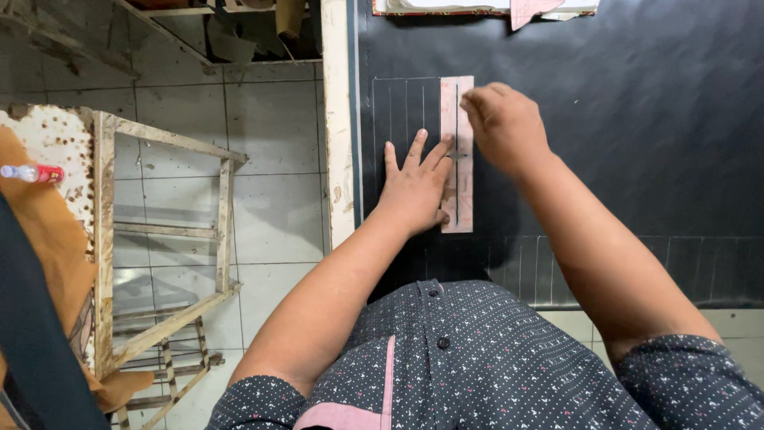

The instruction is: The person holds a long straightedge ruler against a dark sheet on the work table and draws straight lines along it with a marking pen, repositioning the ruler repeatedly to mark a series of parallel lines across the sheet.

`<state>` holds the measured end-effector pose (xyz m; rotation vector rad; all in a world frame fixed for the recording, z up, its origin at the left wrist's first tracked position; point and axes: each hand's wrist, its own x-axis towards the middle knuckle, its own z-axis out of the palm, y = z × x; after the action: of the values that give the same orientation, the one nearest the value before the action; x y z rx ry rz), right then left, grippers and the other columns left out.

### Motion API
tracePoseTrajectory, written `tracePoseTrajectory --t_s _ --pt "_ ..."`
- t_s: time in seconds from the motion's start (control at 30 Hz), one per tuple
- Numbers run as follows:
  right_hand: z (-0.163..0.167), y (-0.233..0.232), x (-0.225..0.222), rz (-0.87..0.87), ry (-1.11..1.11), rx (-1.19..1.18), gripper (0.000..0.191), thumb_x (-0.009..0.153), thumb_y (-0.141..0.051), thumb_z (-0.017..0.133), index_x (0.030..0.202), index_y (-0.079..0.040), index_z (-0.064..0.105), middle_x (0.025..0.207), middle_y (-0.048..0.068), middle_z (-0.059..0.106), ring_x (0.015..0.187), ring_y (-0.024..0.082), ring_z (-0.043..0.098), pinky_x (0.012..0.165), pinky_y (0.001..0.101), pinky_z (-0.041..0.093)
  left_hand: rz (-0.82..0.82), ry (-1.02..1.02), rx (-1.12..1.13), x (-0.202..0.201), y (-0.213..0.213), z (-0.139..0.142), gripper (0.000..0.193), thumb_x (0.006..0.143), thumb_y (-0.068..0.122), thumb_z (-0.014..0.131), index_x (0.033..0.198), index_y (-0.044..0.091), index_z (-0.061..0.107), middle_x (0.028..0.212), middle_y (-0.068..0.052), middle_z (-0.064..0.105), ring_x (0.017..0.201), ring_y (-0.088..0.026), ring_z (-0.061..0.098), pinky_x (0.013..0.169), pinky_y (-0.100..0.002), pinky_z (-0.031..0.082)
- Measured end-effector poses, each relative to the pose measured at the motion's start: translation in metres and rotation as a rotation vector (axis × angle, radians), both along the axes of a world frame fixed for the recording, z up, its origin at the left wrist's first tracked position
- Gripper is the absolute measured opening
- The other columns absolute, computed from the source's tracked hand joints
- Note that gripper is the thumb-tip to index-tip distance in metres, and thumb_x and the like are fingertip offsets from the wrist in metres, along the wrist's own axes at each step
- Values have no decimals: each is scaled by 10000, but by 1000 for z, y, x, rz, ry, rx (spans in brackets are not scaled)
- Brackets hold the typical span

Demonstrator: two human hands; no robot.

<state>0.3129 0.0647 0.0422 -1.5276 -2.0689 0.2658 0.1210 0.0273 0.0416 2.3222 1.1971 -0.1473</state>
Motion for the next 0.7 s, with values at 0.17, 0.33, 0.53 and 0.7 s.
tracePoseTrajectory --t_s 0.17,0.33,0.53,0.7 --pt "13 -43 -13 32 -171 -139 179 995 -207 688 910 -50 703 887 141 706 805 357 690 702 449 545 -2 7 -30 -2 1 -2 851 655 371 916 1366 146 505 1684 10 179 1570 -338 79 1172 -768 87" --pt "11 -69 9 -233 219 -232 171 1086 -222 598 1076 -67 668 985 100 719 900 305 720 789 398 562 -1 -80 -29 -12 -1 -13 915 672 440 856 1453 169 464 1690 17 139 1572 -319 55 1201 -711 16" --pt "-16 -141 64 -482 -216 -136 193 1063 -191 656 1227 -109 717 1014 126 667 944 339 666 786 442 533 -74 -115 177 -25 -15 -30 865 826 581 606 1553 161 401 1700 -19 155 1574 -321 71 1222 -677 -1" --pt "-49 -199 91 -531 -335 37 293 1034 -162 685 1320 -99 704 1047 112 616 969 317 627 819 438 520 -92 -52 275 -23 -20 -35 820 885 582 518 1558 134 383 1687 -51 197 1558 -337 100 1201 -683 17"
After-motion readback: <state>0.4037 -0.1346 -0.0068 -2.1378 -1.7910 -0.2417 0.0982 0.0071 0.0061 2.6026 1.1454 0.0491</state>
